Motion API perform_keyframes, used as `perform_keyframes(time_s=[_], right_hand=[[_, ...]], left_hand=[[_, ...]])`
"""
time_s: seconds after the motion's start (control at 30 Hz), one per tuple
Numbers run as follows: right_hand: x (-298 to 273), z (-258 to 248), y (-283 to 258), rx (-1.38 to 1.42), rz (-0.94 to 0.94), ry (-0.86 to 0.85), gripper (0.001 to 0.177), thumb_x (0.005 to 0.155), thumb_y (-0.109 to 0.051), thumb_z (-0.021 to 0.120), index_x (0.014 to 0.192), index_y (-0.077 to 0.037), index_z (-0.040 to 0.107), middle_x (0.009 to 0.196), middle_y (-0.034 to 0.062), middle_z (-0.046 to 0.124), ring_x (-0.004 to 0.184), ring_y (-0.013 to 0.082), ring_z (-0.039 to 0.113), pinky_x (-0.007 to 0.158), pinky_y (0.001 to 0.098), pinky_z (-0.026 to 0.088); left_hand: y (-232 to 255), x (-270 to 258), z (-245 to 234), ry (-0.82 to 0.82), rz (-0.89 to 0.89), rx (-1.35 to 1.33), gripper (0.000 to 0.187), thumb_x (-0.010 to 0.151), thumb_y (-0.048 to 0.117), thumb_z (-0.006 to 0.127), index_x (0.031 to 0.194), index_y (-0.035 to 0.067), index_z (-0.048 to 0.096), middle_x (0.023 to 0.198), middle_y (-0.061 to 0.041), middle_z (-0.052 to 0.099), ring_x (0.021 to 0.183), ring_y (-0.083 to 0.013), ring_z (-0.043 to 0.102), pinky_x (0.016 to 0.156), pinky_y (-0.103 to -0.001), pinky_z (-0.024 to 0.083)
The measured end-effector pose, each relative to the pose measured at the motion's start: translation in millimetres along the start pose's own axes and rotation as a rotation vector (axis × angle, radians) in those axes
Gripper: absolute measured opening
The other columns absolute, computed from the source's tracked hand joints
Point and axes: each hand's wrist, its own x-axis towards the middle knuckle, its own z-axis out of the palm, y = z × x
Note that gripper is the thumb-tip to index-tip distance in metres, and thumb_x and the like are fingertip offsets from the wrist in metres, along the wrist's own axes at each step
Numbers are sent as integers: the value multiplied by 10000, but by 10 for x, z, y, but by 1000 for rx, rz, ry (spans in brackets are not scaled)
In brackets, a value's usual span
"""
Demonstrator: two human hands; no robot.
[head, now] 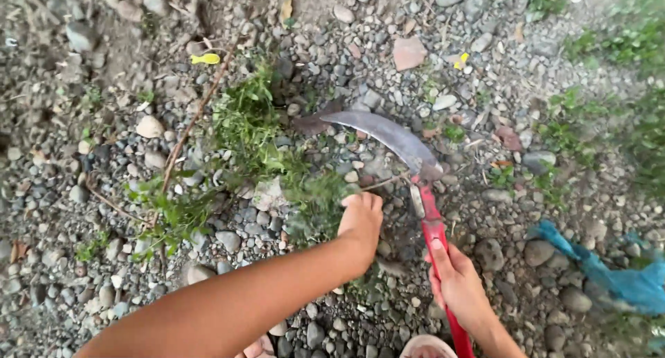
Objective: Cutting and gathering weeds from a garden area using a sickle
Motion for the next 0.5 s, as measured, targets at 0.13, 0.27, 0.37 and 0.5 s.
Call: perform_keyframes(time_s=[0.13, 0.27, 0.37, 0.5], right_hand=[[-45, 10, -4, -36, 11, 6, 461, 1005, -416, 411, 821, -15, 547, 407, 83, 402, 275, 174, 334, 319, 299, 283], [-68, -25, 15, 1, -36, -23, 427, 1010, -393, 415, 852, -21, 553, 421, 68, 416, 285, 163, 348, 311, 298, 320], [-54, -12, -15, 32, -53, -12, 424, 1014, -386, 413, 838, -19, 535, 410, 82, 393, 276, 168, 326, 303, 306, 306], [-52, 95, -65, 15, -63, 17, 419, 1025, -365, 409, 835, -10, 526, 394, 99, 389, 268, 177, 318, 304, 308, 270]], left_hand=[[-190, -368, -385, -207, 128, 205, 430, 863, 153, 434, 1241, 248, 617, 1170, -12, 509, 1006, -301, 384, 599, -366, 321], [-517, -769, -684, -293, 118, -40, 681, 934, 448, 627, 1457, 72, 405, 1430, -180, 430, 1261, -358, 433, 962, -455, 376], [-592, -844, -713, -278, 118, -147, 583, 908, 265, 665, 1398, 13, 474, 1405, -275, 448, 1327, -509, 365, 1083, -657, 230], [-326, -530, -505, -334, -60, -274, 512, 992, 235, 401, 1494, 139, 369, 1547, -110, 322, 1447, -502, 141, 1068, -720, -40]])
